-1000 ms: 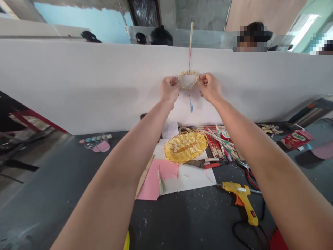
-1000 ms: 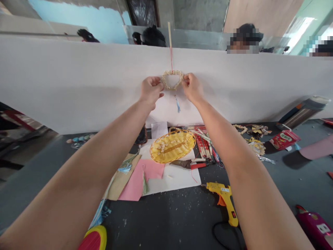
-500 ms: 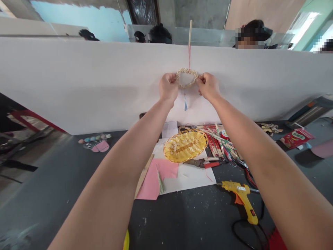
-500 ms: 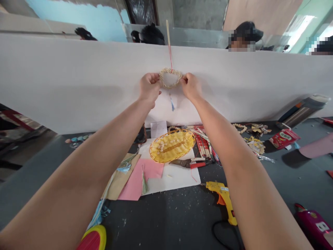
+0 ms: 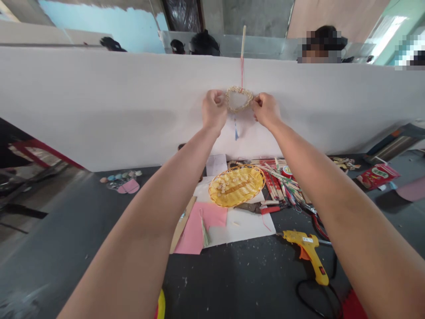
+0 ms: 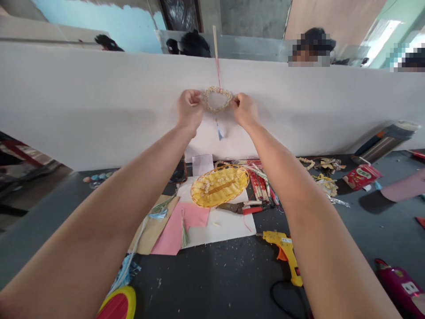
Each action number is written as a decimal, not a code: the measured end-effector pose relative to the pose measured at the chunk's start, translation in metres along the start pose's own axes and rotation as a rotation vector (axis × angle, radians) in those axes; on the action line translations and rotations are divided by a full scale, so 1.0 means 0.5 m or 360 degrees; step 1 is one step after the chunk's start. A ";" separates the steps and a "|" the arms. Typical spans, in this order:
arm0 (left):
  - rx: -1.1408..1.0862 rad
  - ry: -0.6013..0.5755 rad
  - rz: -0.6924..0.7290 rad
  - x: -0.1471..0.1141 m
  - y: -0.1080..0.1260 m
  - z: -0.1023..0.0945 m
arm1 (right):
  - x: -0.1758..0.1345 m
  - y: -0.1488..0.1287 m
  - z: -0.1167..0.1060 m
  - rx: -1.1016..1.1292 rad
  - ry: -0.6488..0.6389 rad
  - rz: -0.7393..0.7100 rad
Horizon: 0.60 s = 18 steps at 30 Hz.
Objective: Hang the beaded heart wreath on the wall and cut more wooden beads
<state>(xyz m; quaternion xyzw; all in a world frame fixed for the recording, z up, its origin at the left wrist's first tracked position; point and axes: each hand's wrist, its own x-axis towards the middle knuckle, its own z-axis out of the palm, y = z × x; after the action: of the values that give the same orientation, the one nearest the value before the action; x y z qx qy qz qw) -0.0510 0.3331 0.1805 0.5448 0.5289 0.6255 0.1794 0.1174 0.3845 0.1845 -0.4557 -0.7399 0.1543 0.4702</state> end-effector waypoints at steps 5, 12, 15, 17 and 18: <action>0.0238 0.0084 0.0245 0.019 0.002 0.003 | 0.001 -0.003 0.001 0.0018 -0.0006 -0.0017; 0.0240 0.0141 0.0203 0.015 0.016 0.008 | -0.005 0.009 -0.002 -0.0025 -0.0020 0.0004; 0.0246 0.0175 0.0154 0.007 0.011 -0.005 | -0.020 0.015 -0.006 -0.0046 -0.0049 0.0041; 0.0218 0.0217 0.0141 0.001 -0.001 -0.016 | -0.032 0.022 -0.007 -0.0055 -0.0070 0.0071; 0.0196 0.0245 0.0126 -0.002 -0.010 -0.020 | -0.038 0.027 -0.007 -0.0052 -0.0068 0.0089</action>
<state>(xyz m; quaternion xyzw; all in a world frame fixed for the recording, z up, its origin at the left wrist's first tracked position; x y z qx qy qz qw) -0.0612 0.3294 0.1774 0.5258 0.5565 0.6384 0.0796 0.1301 0.3753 0.1669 -0.4804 -0.7392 0.1650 0.4422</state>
